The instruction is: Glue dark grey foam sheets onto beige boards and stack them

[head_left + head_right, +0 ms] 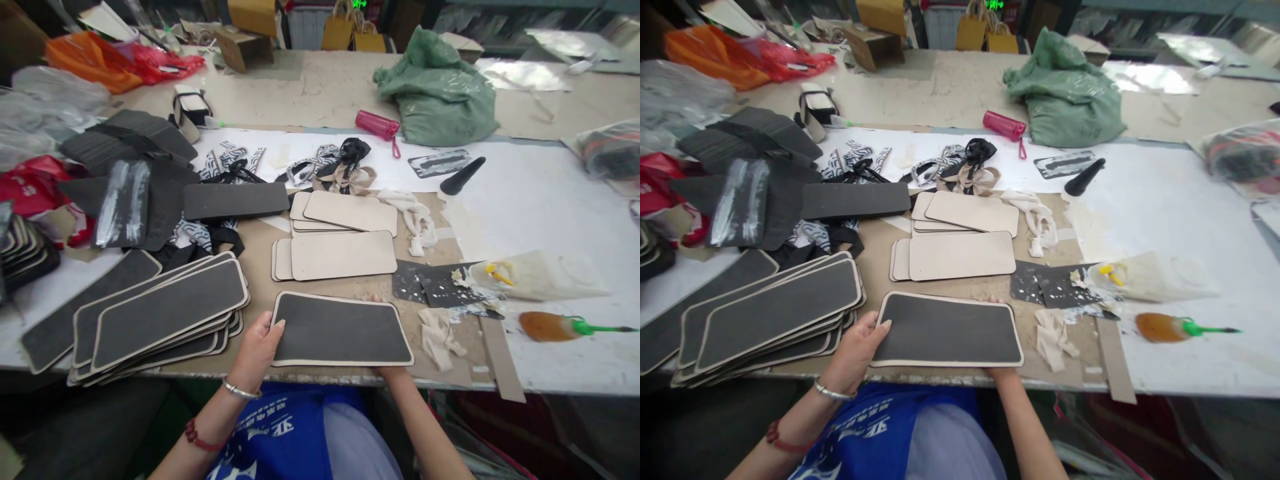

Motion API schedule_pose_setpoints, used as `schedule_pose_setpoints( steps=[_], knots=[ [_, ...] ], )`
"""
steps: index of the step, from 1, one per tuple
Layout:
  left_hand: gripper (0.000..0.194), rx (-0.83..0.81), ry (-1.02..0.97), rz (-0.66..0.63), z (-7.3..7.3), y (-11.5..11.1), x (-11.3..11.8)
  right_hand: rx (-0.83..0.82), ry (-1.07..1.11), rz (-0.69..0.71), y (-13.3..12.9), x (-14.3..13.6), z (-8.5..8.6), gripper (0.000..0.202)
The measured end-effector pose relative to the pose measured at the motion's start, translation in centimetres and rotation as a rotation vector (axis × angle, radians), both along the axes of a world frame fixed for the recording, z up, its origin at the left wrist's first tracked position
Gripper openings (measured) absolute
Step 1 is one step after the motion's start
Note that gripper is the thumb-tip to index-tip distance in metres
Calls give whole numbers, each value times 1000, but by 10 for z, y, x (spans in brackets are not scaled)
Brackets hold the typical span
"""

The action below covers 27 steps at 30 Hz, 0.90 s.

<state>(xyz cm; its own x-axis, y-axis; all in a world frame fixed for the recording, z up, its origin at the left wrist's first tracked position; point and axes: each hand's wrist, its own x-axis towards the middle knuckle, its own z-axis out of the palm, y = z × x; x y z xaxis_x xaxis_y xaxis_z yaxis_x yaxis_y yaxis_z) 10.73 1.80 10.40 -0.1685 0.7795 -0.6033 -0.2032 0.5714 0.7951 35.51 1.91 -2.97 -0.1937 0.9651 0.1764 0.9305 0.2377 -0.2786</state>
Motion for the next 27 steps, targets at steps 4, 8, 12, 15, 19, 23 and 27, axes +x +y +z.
schedule_pose_setpoints(
  steps=[4, 8, 12, 15, 19, 23, 27],
  knots=[
    [42, -20, 37, 32, -8, -19, -27, 35, -128, 38, 10, 9, -2, 47],
    [42, -9, 122, 105, -25, -33, -62, -79, -231, 6, 11, 2, 8, 50],
    [41, -5, 60, 101, -53, -39, -76, -84, -132, 13, 13, 3, 14, 51],
    [44, -16, -30, 132, -72, -41, -74, -87, 105, -3, 12, 8, 21, 41],
    [50, -34, -193, 171, -80, -43, -69, -348, 576, -275, 8, 2, 39, 37],
    [48, -33, -307, 197, -76, -44, -67, -727, 1037, -606, 12, -7, 55, 48],
    [37, -50, -358, 227, -78, -42, -65, -734, 742, -553, 22, -11, 52, 42]
  ],
)
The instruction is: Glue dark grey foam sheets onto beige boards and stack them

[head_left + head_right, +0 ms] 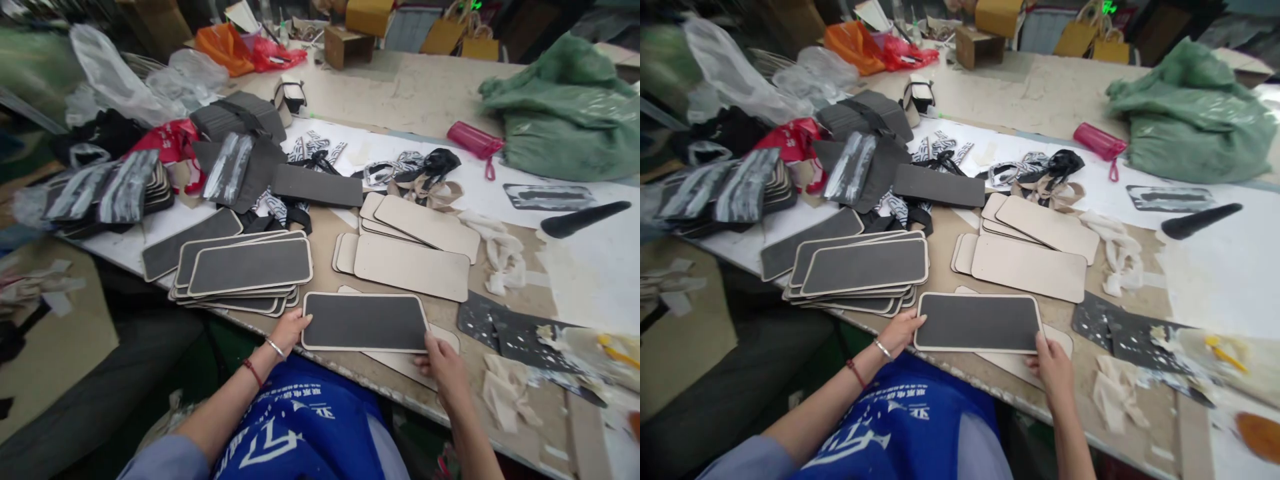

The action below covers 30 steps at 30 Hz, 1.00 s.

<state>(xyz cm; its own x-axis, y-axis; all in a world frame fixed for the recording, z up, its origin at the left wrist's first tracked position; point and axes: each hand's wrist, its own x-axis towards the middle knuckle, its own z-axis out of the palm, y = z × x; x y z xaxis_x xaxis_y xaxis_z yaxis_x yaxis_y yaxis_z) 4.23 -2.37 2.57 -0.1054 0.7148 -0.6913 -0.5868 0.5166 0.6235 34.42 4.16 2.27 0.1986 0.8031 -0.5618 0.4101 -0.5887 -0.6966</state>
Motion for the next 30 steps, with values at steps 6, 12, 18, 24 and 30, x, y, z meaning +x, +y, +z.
schedule_pose_setpoints(
  steps=[6, 12, 18, 24, 30],
  knots=[
    [34, -25, 29, 57, -11, 0, 4, 118, -580, 272, -2, -10, -13, 27],
    [35, -55, 75, 66, -17, 1, 5, 71, -781, 358, -4, -18, -10, 28],
    [34, -70, 108, 52, -16, 2, 6, 75, -788, 352, -3, -18, -11, 30],
    [34, -56, 118, 57, -16, 1, 6, 121, -566, 253, -7, -8, -18, 31],
    [33, -44, 89, 36, -16, 3, 4, 75, -243, 287, 20, 10, -9, 39]
  ],
)
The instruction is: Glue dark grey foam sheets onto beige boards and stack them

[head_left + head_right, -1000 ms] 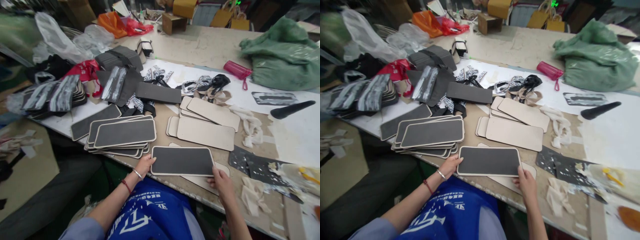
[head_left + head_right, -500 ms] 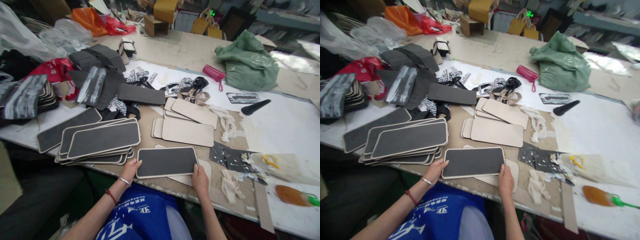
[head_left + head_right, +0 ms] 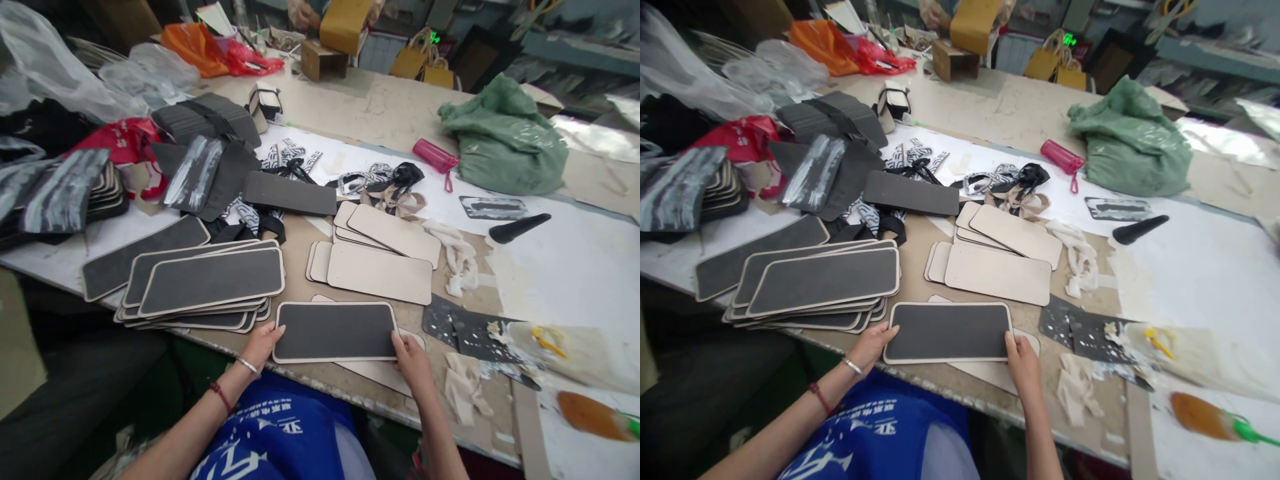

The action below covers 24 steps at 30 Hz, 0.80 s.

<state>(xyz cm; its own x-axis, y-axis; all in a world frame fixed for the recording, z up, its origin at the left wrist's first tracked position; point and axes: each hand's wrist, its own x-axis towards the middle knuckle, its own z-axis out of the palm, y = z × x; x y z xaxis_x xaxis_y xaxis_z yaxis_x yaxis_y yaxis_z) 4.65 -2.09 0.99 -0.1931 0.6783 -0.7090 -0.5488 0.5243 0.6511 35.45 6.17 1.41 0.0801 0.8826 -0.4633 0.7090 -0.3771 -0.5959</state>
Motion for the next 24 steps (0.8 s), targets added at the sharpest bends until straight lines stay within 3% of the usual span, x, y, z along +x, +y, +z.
schedule_pose_setpoints(
  steps=[5, 7, 10, 18, 24],
  knots=[
    [31, -7, 27, -33, -4, 2, -2, 112, -467, 214, 26, -18, 5, 35],
    [33, -5, 35, -30, -5, 1, -2, 94, -650, 246, 26, -27, 2, 36],
    [36, 3, 35, -32, -6, 0, -1, 74, -749, 265, 21, -34, -1, 39],
    [25, -11, 57, -11, 3, 6, 2, 127, -733, 294, 20, -29, -1, 40],
    [18, 56, 220, -39, 27, 3, 11, 327, -350, 217, 23, 24, -8, 49]
  ],
)
